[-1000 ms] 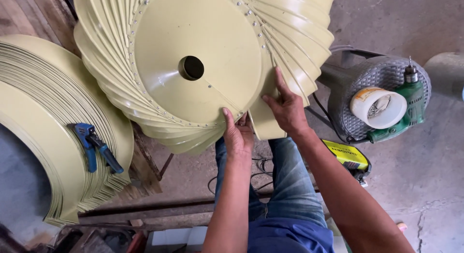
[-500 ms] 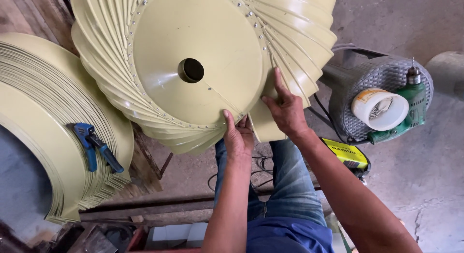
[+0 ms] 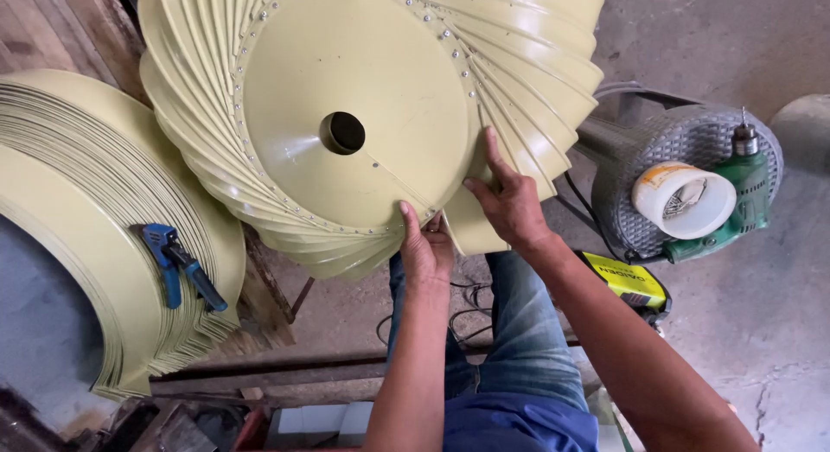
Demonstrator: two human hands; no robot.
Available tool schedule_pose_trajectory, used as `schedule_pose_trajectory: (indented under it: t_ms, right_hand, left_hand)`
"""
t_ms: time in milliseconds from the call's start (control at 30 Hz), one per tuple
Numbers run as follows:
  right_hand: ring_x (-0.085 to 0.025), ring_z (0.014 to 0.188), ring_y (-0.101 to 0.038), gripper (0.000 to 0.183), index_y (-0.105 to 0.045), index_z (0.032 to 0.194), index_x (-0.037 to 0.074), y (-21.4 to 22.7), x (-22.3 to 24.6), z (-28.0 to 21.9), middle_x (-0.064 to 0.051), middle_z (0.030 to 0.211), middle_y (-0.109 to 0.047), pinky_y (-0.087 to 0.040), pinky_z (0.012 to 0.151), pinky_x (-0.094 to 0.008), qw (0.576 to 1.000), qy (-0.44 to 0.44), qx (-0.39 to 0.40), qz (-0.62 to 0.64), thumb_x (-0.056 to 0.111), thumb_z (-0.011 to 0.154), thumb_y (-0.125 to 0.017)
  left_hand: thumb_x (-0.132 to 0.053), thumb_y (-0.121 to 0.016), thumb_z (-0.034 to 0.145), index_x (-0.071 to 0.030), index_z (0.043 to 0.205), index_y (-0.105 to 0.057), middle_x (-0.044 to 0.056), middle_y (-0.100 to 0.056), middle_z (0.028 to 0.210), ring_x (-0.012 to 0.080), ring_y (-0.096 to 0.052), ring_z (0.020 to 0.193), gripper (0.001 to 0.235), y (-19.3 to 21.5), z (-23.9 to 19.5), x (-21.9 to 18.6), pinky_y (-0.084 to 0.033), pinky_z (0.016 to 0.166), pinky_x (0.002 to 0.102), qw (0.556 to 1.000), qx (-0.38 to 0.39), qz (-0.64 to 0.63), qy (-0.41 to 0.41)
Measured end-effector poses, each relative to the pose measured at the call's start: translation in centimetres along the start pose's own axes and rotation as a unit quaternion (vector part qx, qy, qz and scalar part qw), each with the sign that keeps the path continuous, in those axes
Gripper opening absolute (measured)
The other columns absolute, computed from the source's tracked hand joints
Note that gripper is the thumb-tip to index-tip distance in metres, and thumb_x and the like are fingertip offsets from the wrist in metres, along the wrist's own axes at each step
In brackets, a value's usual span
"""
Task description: Assembling the fins of a metal turbine vent by layering them and securing them with a drill and rivet gun.
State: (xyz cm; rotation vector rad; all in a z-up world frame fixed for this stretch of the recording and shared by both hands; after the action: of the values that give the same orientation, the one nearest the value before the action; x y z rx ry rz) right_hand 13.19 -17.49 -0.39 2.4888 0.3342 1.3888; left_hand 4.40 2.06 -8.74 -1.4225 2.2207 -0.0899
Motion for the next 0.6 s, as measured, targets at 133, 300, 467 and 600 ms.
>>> schedule_pose_trajectory:
  t_ms: [133, 300, 467, 600]
  right_hand:
    - [-0.007, 0.068, -0.046, 0.086, -0.032, 0.165, 0.021, 0.2, -0.6, 0.0, -0.005, 0.070, -0.057, -0.049, 0.064, -0.025, 1.000, -0.011, 0.005, 0.004, 0.013, 0.093, -0.078]
    - [-0.008, 0.065, -0.044, 0.086, -0.033, 0.165, 0.021, 0.7, 0.3, 0.4, -0.002, 0.068, -0.053, -0.047, 0.063, -0.024, 1.000, -0.011, 0.013, -0.018, 0.010, 0.094, -0.080]
    - [-0.006, 0.069, -0.046, 0.087, -0.030, 0.166, 0.019, 0.5, 0.9, -0.1, 0.004, 0.079, -0.058, -0.048, 0.066, -0.022, 0.999, 0.002, 0.022, 0.036, 0.007, 0.094, -0.078]
    - [-0.005, 0.070, -0.044, 0.085, -0.031, 0.167, 0.019, 0.6, 0.5, 0.1, 0.006, 0.080, -0.055, -0.046, 0.067, -0.020, 0.998, -0.015, 0.029, 0.046, 0.006, 0.097, -0.076]
  left_hand:
    - [-0.045, -0.083, 0.077, -0.006, 0.139, -0.054, 0.008, -0.072, 0.118, 0.0181, -0.070, 0.096, 0.078, 0.1, -0.8, 0.3, -0.059, 0.099, 0.038, 0.999, -0.020, 0.010, 0.025]
    - [-0.042, -0.086, 0.075, -0.009, 0.136, -0.057, 0.005, -0.071, 0.118, 0.0195, -0.069, 0.100, 0.076, 0.2, 0.0, 0.6, -0.057, 0.100, 0.039, 1.000, -0.013, -0.010, 0.024]
    - [-0.041, -0.086, 0.079, -0.006, 0.137, -0.057, 0.008, -0.071, 0.122, 0.0211, -0.069, 0.104, 0.073, -0.1, -0.4, 0.4, -0.057, 0.101, 0.040, 1.000, 0.003, -0.016, 0.015]
    - [-0.045, -0.083, 0.082, -0.008, 0.138, -0.057, 0.009, -0.070, 0.123, 0.0209, -0.069, 0.104, 0.072, 0.0, -0.5, 0.7, -0.058, 0.099, 0.042, 1.000, 0.008, -0.013, 0.019]
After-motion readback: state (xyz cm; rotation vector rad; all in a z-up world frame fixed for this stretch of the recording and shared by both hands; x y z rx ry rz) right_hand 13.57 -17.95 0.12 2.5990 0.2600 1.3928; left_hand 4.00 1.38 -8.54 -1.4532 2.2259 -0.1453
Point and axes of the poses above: each hand's wrist, its own z-axis towards the middle knuckle, its own y-axis out of the back of the hand, x = y × z, the point moved 10 cm from there along z, towards the middle knuckle
